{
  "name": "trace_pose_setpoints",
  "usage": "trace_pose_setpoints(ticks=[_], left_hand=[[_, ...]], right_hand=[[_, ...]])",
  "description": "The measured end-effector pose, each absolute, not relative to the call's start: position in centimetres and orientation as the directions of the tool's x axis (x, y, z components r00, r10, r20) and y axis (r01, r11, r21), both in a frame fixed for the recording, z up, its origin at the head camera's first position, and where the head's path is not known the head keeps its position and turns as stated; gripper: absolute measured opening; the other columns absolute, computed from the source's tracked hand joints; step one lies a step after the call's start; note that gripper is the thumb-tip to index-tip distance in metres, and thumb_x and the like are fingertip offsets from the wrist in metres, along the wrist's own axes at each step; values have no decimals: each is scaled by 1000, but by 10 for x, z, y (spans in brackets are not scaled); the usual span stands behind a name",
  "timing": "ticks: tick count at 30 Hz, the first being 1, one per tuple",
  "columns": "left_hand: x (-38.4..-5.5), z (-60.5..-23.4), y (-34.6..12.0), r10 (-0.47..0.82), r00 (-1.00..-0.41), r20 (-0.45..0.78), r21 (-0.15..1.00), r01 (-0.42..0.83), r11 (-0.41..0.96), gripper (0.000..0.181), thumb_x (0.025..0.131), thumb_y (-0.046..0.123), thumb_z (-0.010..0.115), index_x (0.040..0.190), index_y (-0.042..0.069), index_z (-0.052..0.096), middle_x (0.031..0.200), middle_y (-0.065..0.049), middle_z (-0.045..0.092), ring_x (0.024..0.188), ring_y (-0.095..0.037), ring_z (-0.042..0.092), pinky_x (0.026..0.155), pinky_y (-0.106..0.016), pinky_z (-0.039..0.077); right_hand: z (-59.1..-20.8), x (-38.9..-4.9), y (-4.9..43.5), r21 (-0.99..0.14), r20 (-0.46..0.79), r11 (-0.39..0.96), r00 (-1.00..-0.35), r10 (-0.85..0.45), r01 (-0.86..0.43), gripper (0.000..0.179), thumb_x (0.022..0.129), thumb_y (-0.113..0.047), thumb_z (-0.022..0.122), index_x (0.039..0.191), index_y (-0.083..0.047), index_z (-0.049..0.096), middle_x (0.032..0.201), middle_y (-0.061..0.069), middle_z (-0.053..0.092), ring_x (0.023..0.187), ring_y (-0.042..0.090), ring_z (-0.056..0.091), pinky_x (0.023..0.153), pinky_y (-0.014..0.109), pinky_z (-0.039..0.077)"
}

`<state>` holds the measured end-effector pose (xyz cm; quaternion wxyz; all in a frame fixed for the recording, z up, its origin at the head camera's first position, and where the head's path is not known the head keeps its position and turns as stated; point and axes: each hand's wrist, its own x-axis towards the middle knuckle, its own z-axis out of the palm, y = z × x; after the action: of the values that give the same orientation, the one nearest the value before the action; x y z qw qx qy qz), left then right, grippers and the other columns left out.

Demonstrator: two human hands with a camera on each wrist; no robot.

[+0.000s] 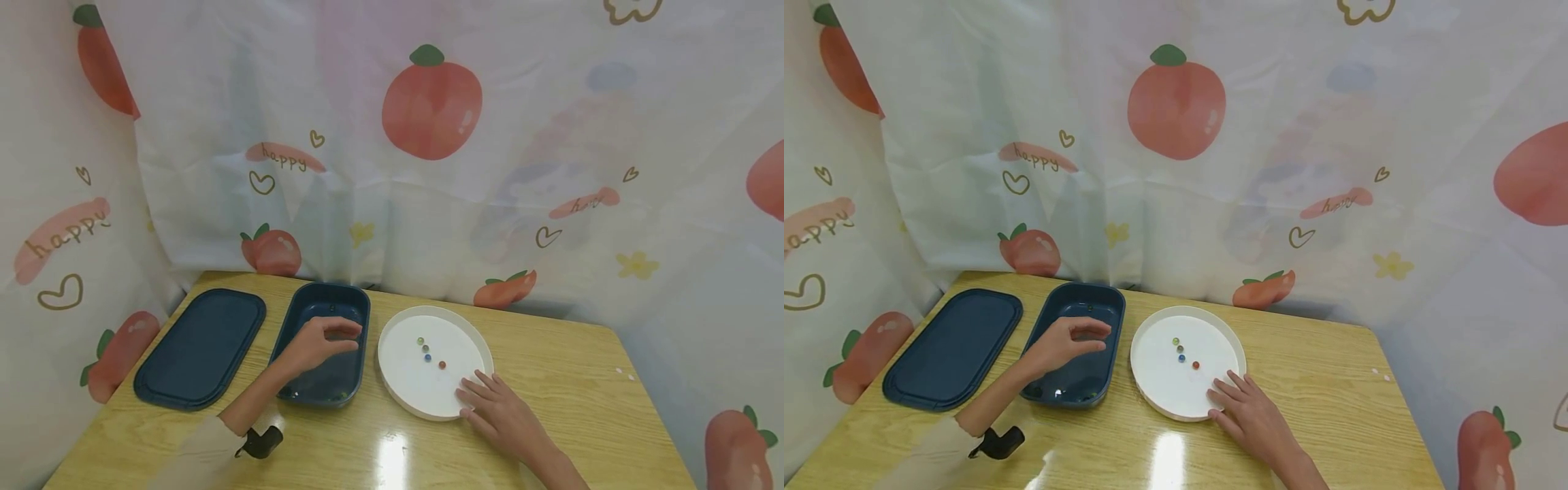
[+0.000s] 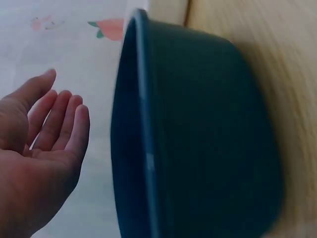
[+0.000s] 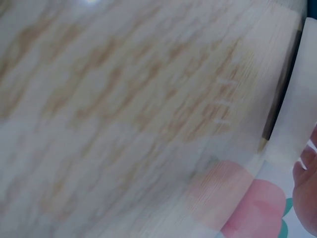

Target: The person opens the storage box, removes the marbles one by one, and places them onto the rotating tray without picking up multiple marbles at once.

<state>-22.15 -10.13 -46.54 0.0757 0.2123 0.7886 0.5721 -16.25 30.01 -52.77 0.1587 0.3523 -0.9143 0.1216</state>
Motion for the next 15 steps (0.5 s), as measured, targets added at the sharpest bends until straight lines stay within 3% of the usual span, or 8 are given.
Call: trace_pose_setpoints(ticks=[10,15], left_hand=[[-220,-493,-122,533,-844,60,856,318,407,32,93,20,73,120,3,71,116,-8,70,106,-24,66,85,-30,54],[-219,-498,-121,575,-818,16,852,313,421,31,91,15,74,119,2,71,112,-9,71,102,-23,68,81,-28,54]], right_hand=[[-527,-162,301,-113,374,722,-703,-605,-682,35,91,-30,72,123,-16,73,130,3,66,129,33,53,116,38,24],[-527,-162,301,-94,378,721,-695,-612,-687,35,91,-30,73,122,-16,73,129,3,66,128,33,53,107,50,35]])
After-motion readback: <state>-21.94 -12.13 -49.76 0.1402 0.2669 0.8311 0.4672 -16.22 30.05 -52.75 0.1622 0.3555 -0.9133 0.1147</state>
